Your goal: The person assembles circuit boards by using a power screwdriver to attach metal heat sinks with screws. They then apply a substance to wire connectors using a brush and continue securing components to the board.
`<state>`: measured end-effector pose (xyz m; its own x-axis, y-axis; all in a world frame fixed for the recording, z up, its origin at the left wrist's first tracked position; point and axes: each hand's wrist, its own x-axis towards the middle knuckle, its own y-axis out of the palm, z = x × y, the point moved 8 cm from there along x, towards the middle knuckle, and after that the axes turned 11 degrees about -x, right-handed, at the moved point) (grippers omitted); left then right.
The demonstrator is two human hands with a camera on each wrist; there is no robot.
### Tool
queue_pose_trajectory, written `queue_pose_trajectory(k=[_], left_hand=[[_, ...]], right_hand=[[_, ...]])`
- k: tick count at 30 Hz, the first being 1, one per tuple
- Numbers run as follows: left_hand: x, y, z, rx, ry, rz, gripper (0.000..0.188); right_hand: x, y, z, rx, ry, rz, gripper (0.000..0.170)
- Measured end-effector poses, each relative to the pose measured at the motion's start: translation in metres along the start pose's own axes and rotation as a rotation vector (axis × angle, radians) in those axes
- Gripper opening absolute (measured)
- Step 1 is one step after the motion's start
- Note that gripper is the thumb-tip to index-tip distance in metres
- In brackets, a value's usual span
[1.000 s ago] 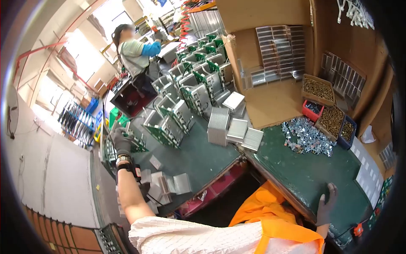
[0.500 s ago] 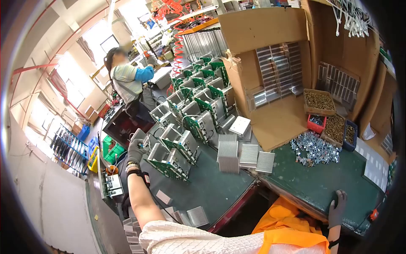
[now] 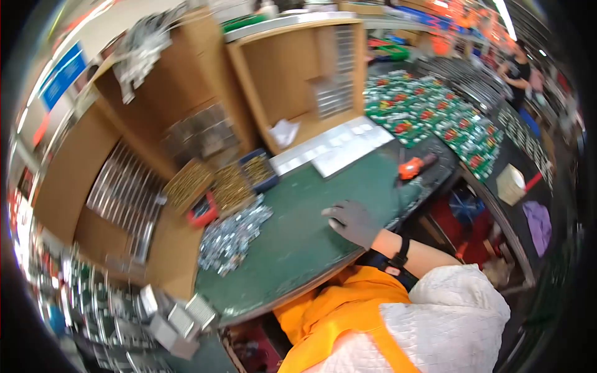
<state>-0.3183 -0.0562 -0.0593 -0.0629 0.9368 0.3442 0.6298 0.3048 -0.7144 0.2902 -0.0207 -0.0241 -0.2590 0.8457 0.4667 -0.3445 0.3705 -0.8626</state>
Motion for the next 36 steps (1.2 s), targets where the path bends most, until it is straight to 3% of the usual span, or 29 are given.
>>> queue_pose_trajectory(k=[5, 8, 9, 11, 12, 14, 15, 17, 20, 22, 24, 26, 27, 28, 29, 32, 36], left_hand=[[-0.012, 0.022, -0.146, 0.100, 0.191, -0.020, 0.022], [-0.074, -0.002, -0.284, 0.170, 0.265, -0.060, 0.017], [-0.080, 0.081, -0.202, 0.161, 0.279, -0.051, 0.017], [-0.081, 0.162, -0.195, -0.129, 0.470, 0.309, 0.016], [-0.069, 0.163, -0.303, -0.132, 0.164, 0.283, 0.015], [-0.063, 0.215, -0.330, -0.328, 0.076, 0.482, 0.014], [-0.062, 0.230, -0.334, -0.324, 0.073, 0.478, 0.014], [-0.060, 0.253, -0.344, -0.386, 0.142, 0.492, 0.014], [-0.062, 0.268, -0.331, -0.297, 0.141, 0.422, 0.014], [-0.063, 0.269, -0.331, -0.244, 0.183, 0.387, 0.014], [-0.064, 0.266, -0.331, -0.196, 0.224, 0.351, 0.013], [-0.067, 0.267, -0.335, -0.138, 0.306, 0.367, 0.018], [-0.067, 0.268, -0.335, -0.141, 0.299, 0.368, 0.018], [-0.065, 0.267, -0.336, -0.099, 0.301, 0.316, 0.014], [-0.063, 0.265, -0.336, -0.056, 0.300, 0.264, 0.010], [-0.067, 0.269, -0.326, -0.096, 0.320, 0.220, 0.010], [-0.061, 0.265, -0.330, -0.142, 0.268, 0.277, 0.012]], right_hand=[[0.032, -0.044, -0.107, 0.075, 0.037, -0.133, 0.016], [0.049, -0.052, -0.207, 0.015, 0.256, -0.039, 0.016], [0.053, -0.054, -0.239, -0.041, 0.305, -0.011, 0.018], [0.055, -0.066, -0.297, -0.075, 0.445, 0.000, 0.019], [0.057, -0.066, -0.328, -0.096, 0.492, 0.006, 0.020], [0.060, -0.061, -0.384, -0.204, 0.633, 0.055, 0.025], [0.067, -0.060, -0.401, -0.256, 0.675, 0.165, 0.029], [0.080, -0.060, -0.417, -0.306, 0.675, 0.143, 0.028], [0.102, -0.050, -0.431, -0.393, 0.641, 0.133, 0.026], [0.108, -0.028, -0.442, -0.552, 0.677, 0.513, 0.025], [0.114, -0.026, -0.449, -0.584, 0.626, 0.515, 0.025], [0.114, -0.022, -0.470, -0.474, 0.714, 0.521, 0.024], [0.113, -0.031, -0.473, -0.411, 0.736, 0.352, 0.024], [0.110, -0.041, -0.465, -0.416, 0.731, 0.359, 0.024], [0.110, -0.060, -0.456, -0.354, 0.738, 0.239, 0.025], [0.112, -0.095, -0.424, -0.107, 0.600, 0.006, 0.026], [0.132, -0.139, -0.252, 0.126, 0.248, 0.118, 0.015]])
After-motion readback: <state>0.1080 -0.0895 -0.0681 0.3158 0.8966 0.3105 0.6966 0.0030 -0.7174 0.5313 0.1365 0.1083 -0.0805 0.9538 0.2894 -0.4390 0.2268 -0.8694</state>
